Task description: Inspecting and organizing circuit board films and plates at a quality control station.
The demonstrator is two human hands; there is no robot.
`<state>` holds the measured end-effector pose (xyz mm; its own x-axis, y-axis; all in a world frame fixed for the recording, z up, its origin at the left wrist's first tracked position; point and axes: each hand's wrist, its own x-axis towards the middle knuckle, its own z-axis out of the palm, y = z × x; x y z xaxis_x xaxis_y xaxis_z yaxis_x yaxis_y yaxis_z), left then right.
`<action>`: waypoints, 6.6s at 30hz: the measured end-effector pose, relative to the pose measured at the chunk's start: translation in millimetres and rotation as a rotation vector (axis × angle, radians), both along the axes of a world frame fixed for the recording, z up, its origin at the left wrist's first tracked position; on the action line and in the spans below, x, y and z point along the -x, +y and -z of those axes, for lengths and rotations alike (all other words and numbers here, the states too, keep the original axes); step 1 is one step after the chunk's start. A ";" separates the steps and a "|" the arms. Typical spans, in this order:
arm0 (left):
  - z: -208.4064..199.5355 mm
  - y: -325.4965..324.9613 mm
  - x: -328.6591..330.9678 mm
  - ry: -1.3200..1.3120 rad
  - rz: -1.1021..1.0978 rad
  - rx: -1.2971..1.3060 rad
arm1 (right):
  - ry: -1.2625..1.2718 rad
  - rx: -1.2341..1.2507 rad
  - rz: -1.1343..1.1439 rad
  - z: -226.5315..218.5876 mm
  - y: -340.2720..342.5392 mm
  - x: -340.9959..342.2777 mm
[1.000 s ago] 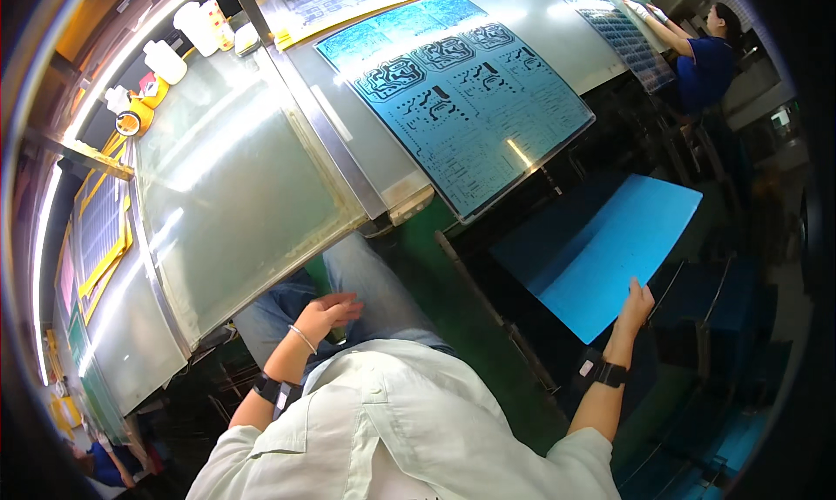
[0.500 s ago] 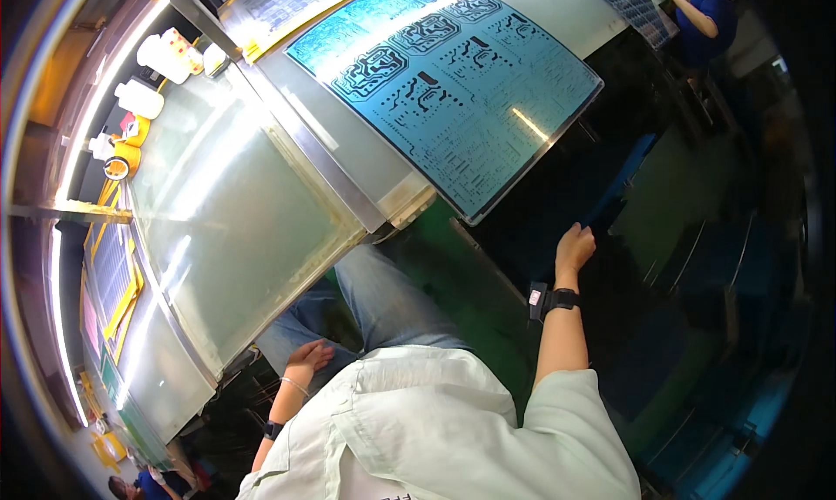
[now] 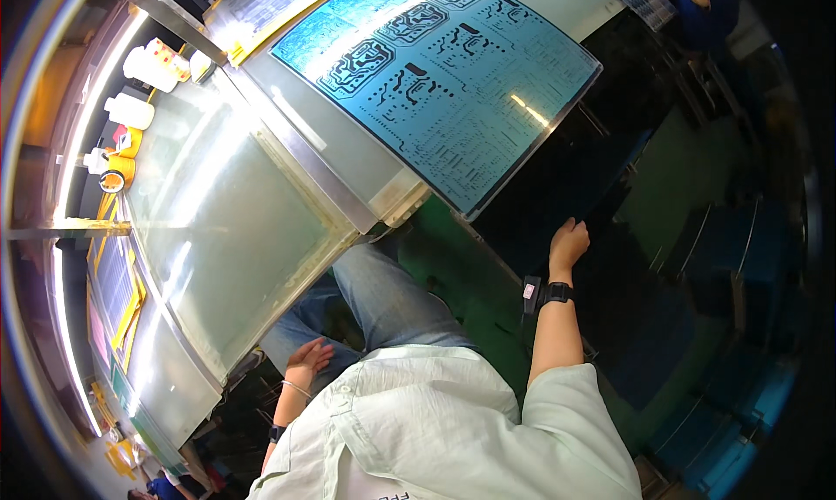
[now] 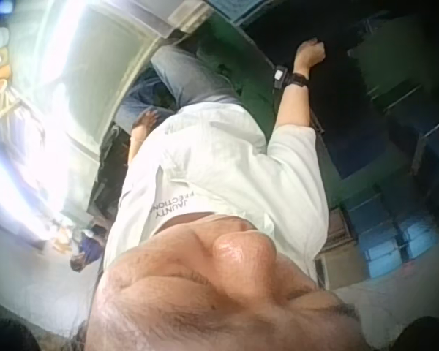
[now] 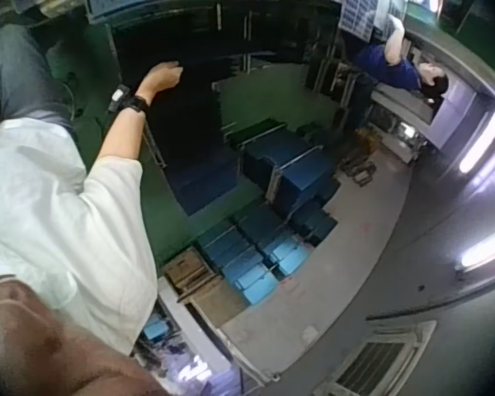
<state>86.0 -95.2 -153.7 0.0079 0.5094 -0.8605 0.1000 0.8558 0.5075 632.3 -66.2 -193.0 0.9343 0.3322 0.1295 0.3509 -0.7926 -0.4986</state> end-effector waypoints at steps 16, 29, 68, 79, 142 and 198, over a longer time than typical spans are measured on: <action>7.9 7.0 -3.4 0.050 0.049 0.024 | 0.034 0.032 0.006 10.7 7.5 -10.1; 15.1 18.3 -2.0 -0.017 0.053 0.053 | 0.079 0.037 -0.031 -2.0 24.5 -16.1; 7.3 26.0 -11.6 0.048 0.114 0.056 | 0.191 0.135 -0.089 -3.3 41.5 -37.2; 43.6 17.1 32.9 -0.073 -0.037 0.227 | 0.315 0.184 -0.058 45.5 40.0 -51.9; -101.9 26.3 -17.4 -0.419 -0.910 -0.238 | 0.130 0.296 -0.166 43.5 82.9 -78.2; -99.3 114.2 -43.1 0.165 -0.833 -0.156 | 0.435 0.153 -0.378 285.2 342.7 -183.5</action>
<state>129.1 19.0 -54.5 -0.5396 0.4062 -0.7375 -0.4462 0.6048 0.6596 815.8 276.6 -478.2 0.7041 0.6367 -0.3143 0.4118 -0.7268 -0.5497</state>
